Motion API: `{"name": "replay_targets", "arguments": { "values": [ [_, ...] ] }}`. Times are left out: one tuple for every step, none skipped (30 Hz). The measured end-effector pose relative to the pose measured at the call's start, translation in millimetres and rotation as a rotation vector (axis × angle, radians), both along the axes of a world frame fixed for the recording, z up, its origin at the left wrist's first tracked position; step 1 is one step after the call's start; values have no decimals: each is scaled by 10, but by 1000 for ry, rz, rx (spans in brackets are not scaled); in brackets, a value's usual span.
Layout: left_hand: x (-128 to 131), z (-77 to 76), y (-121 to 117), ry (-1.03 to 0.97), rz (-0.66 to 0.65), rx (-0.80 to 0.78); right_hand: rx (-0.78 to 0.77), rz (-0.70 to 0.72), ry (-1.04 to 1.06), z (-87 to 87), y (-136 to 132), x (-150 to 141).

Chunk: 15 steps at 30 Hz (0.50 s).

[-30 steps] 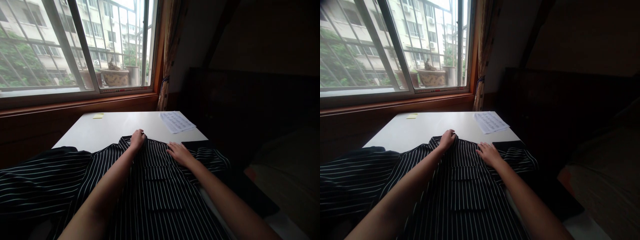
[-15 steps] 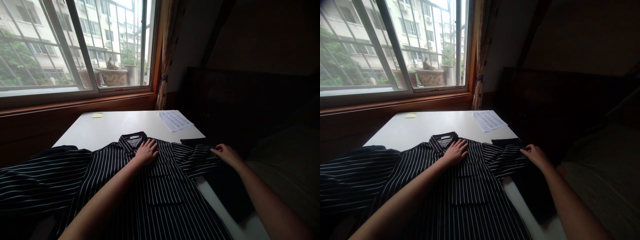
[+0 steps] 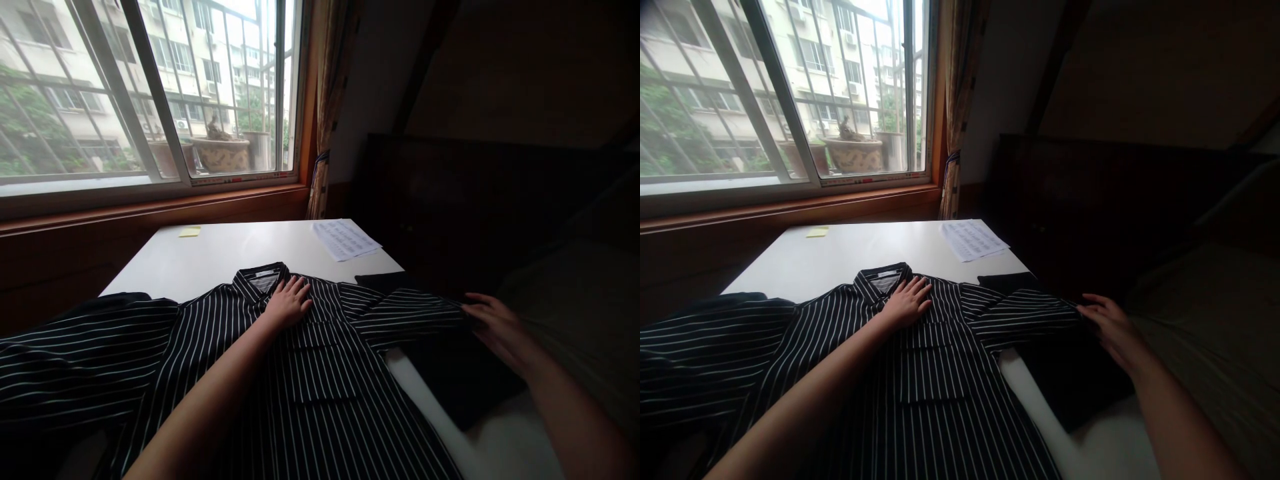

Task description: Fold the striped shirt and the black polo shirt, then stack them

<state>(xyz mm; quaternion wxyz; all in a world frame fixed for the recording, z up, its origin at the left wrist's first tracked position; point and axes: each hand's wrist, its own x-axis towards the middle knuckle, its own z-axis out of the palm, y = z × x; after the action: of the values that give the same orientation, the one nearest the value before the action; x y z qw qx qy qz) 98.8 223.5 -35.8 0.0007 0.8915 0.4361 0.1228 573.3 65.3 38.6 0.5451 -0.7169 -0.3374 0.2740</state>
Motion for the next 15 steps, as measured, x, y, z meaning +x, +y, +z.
{"name": "replay_targets", "arguments": {
  "values": [
    [1, 2, 0, 1, 1, -2, 5, -22, -26, 16, -61, 38],
    [2, 5, -1, 3, 2, -4, -8, -37, -60, 19, -118, 77],
    [4, 9, -1, 4, 3, -7, -37, -41, -92, 8, -168, 114],
    [5, 13, -1, 5, 3, -10, -83, -22, -114, -18, -213, 148],
    [7, 17, 0, 6, 4, -14, -142, 22, -131, -57, -252, 179],
    [9, 20, 1, 7, 5, -18, -208, 86, -146, -106, -289, 209],
    [11, 23, 3, 8, 6, -23, -273, 156, -165, -162, -323, 237],
    [13, 26, 5, 9, 8, -28, -331, 219, -187, -220, -356, 266],
    [16, 28, 7, 11, 10, -33, -378, 269, -206, -272, -388, 295],
    [18, 30, 10, 12, 12, -38, -416, 298, -216, -315, -420, 323],
    [20, 31, 13, 13, 14, -43, -452, 309, -212, -346, -449, 350],
    [23, 33, 16, 14, 16, -48, -492, 314, -196, -362, -472, 374],
    [25, 34, 19, 14, 18, -52, -536, 316, -185, -366, -486, 394],
    [27, 36, 22, 15, 19, -57, -578, 307, -198, -360, -489, 408],
    [28, 39, 26, 16, 20, -61, -587, 247, -273, -347, -477, 416]
  ]
}}
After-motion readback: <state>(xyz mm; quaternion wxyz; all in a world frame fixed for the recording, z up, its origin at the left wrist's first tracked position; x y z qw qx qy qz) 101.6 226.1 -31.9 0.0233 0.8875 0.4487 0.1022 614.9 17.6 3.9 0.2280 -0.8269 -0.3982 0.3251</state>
